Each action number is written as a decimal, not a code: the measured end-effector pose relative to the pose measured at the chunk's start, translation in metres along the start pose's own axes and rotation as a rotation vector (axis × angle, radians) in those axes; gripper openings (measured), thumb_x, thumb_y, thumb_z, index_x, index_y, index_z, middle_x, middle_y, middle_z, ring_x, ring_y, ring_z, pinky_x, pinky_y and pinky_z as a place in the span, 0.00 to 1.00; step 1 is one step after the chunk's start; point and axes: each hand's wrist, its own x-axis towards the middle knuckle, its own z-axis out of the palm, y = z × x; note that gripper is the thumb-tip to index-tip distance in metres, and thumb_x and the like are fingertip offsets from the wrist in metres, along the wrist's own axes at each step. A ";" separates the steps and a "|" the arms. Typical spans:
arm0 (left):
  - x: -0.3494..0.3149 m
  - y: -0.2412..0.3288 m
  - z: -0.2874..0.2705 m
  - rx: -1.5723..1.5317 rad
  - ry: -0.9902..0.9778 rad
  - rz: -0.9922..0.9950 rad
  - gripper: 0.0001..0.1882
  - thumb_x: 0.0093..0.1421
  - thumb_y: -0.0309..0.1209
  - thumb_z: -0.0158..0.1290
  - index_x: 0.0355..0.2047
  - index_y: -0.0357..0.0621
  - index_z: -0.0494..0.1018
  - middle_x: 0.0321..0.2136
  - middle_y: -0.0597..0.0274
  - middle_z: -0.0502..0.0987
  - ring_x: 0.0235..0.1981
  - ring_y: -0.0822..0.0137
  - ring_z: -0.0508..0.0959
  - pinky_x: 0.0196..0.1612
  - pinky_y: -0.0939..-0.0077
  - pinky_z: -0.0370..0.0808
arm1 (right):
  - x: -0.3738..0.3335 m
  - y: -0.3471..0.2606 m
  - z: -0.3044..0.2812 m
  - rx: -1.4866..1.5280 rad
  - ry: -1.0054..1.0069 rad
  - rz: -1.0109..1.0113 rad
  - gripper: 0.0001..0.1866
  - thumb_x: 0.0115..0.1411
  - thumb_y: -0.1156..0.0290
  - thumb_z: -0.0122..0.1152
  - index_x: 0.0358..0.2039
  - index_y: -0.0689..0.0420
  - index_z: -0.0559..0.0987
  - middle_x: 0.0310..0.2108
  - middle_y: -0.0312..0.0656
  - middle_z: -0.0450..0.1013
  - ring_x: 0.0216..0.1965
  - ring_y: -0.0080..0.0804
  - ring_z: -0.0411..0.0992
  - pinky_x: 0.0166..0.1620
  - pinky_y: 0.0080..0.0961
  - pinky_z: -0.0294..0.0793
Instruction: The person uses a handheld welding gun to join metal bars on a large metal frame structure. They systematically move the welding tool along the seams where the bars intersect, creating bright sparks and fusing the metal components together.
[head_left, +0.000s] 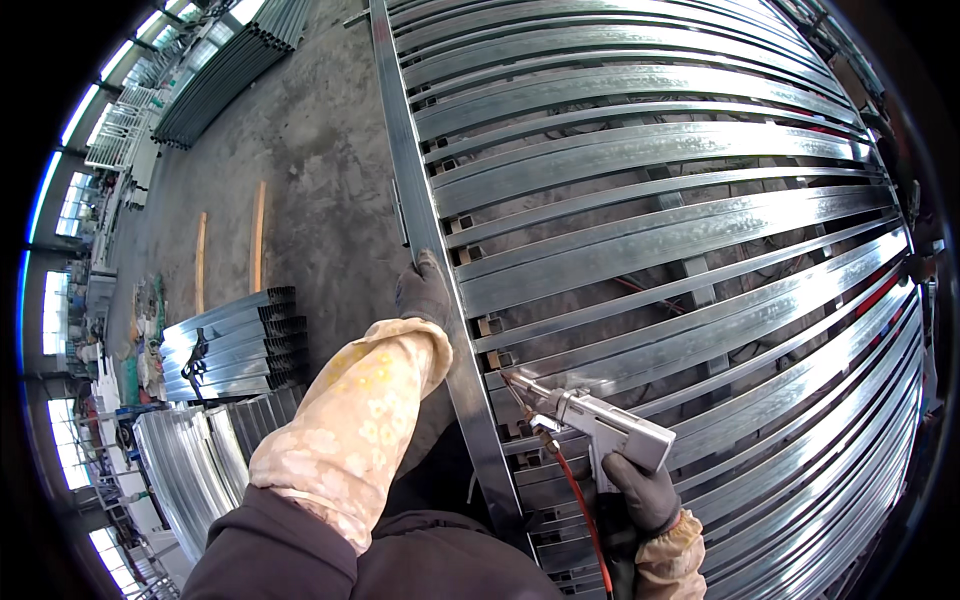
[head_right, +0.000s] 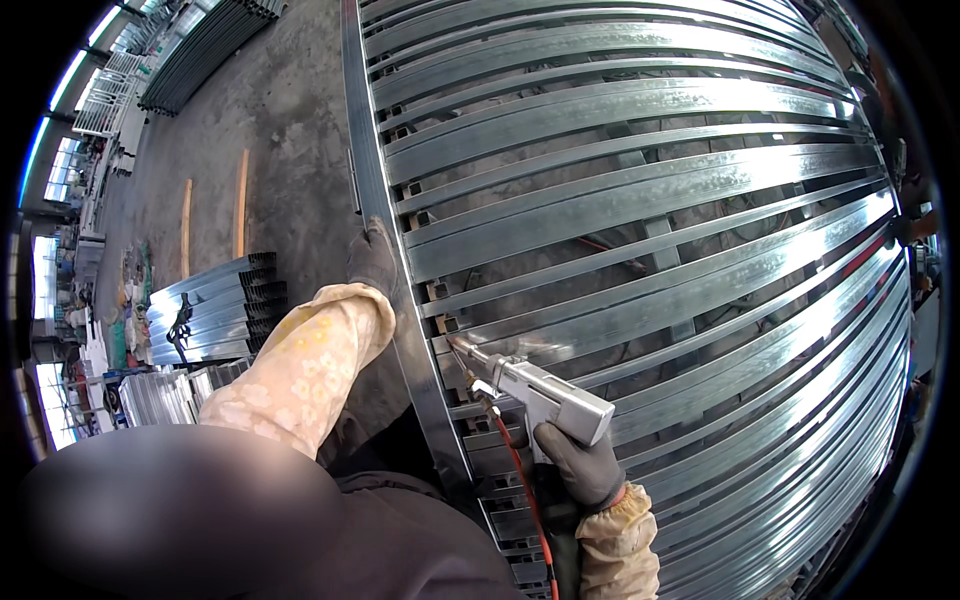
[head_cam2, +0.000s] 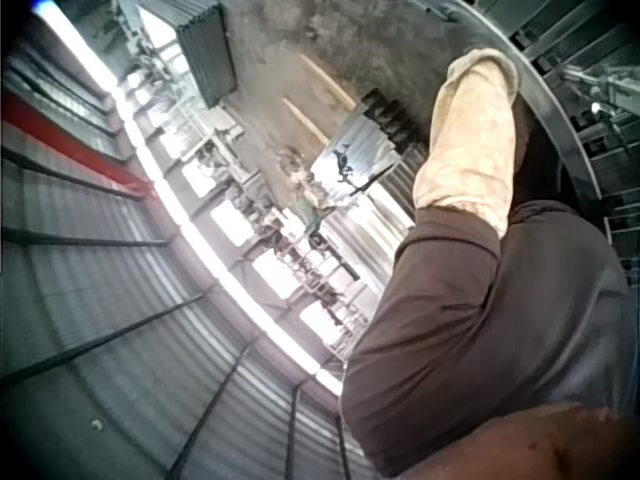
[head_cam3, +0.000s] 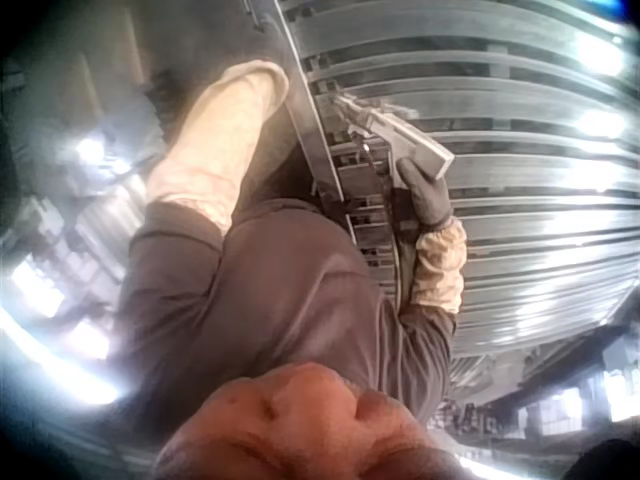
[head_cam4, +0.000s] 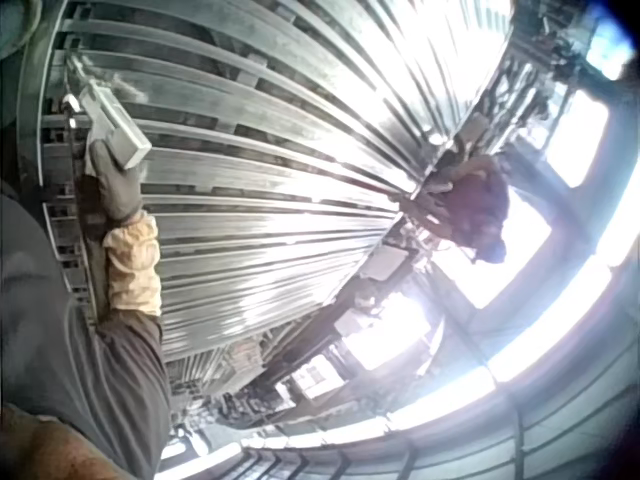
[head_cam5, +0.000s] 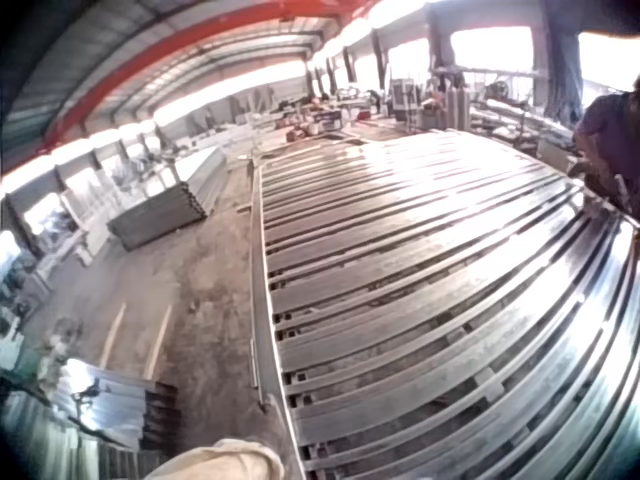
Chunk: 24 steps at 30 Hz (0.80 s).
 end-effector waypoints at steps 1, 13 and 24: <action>0.000 0.000 0.001 0.003 -0.004 0.005 0.34 0.67 0.56 0.38 0.42 0.34 0.77 0.40 0.35 0.78 0.47 0.36 0.76 0.49 0.49 0.71 | 0.003 0.003 -0.001 0.005 -0.007 -0.019 0.23 0.64 0.72 0.55 0.59 0.64 0.68 0.36 0.41 0.77 0.31 0.24 0.76 0.34 0.21 0.76; 0.009 -0.011 0.002 0.003 0.035 0.011 0.34 0.67 0.55 0.37 0.40 0.34 0.78 0.39 0.35 0.79 0.45 0.36 0.77 0.48 0.48 0.72 | -0.002 -0.017 0.002 0.095 -0.056 0.085 0.25 0.63 0.72 0.56 0.60 0.64 0.67 0.36 0.43 0.77 0.28 0.25 0.77 0.31 0.21 0.78; 0.002 -0.003 0.001 0.040 0.028 0.040 0.35 0.68 0.56 0.36 0.41 0.32 0.78 0.39 0.35 0.79 0.45 0.36 0.77 0.48 0.52 0.72 | 0.013 -0.003 0.007 0.055 -0.108 0.115 0.21 0.64 0.70 0.58 0.56 0.62 0.70 0.37 0.38 0.75 0.31 0.22 0.76 0.34 0.21 0.76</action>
